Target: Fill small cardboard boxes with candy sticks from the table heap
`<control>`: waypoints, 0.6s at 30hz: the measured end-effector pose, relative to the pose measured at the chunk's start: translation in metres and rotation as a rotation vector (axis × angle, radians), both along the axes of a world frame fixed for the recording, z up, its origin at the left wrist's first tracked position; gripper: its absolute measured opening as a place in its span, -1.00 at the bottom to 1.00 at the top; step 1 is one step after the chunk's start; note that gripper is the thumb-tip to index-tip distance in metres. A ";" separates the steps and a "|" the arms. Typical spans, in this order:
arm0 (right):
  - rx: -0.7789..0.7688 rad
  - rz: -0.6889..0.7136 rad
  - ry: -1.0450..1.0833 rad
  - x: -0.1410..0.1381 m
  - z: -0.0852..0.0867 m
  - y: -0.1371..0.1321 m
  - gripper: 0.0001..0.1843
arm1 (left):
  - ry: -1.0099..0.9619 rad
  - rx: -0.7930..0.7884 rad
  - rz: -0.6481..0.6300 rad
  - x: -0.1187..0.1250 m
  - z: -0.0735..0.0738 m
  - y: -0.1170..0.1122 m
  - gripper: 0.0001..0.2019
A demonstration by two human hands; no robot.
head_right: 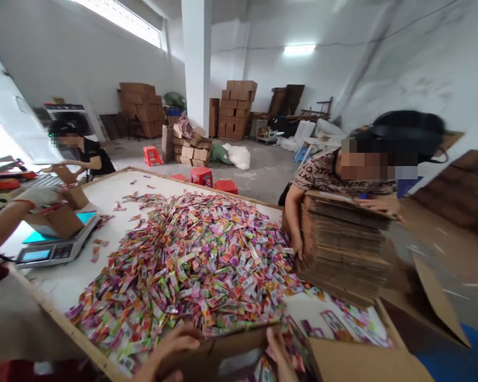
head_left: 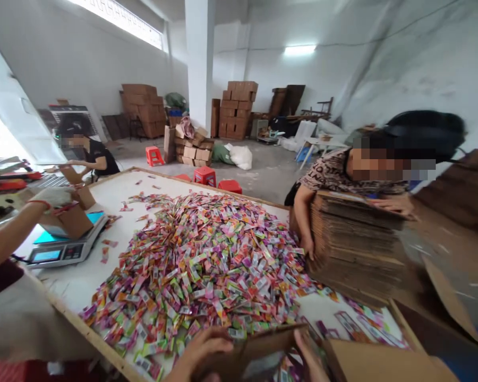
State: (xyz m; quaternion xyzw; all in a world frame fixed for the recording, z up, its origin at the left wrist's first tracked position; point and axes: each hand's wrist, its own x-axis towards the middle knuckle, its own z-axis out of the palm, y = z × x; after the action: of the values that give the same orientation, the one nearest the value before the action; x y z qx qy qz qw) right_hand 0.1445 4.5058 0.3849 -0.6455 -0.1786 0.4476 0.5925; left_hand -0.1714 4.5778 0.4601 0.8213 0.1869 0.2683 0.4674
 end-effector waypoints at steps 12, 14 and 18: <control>0.034 -0.077 0.381 -0.024 0.020 0.006 -0.52 | 0.226 0.170 0.106 -0.014 -0.006 -0.002 -0.57; 0.012 -0.010 0.396 -0.031 0.026 0.001 -0.51 | 0.251 0.135 0.154 -0.014 -0.011 0.001 -0.56; 0.039 0.186 0.457 -0.057 0.024 -0.008 -0.53 | 0.215 0.013 0.268 -0.007 -0.027 0.015 -0.49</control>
State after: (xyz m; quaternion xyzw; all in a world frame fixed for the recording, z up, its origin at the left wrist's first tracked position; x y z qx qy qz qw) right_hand 0.0874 4.4976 0.4089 -0.4967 -0.1072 0.6310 0.5862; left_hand -0.1784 4.5931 0.4330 0.8160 0.3418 0.2403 0.3993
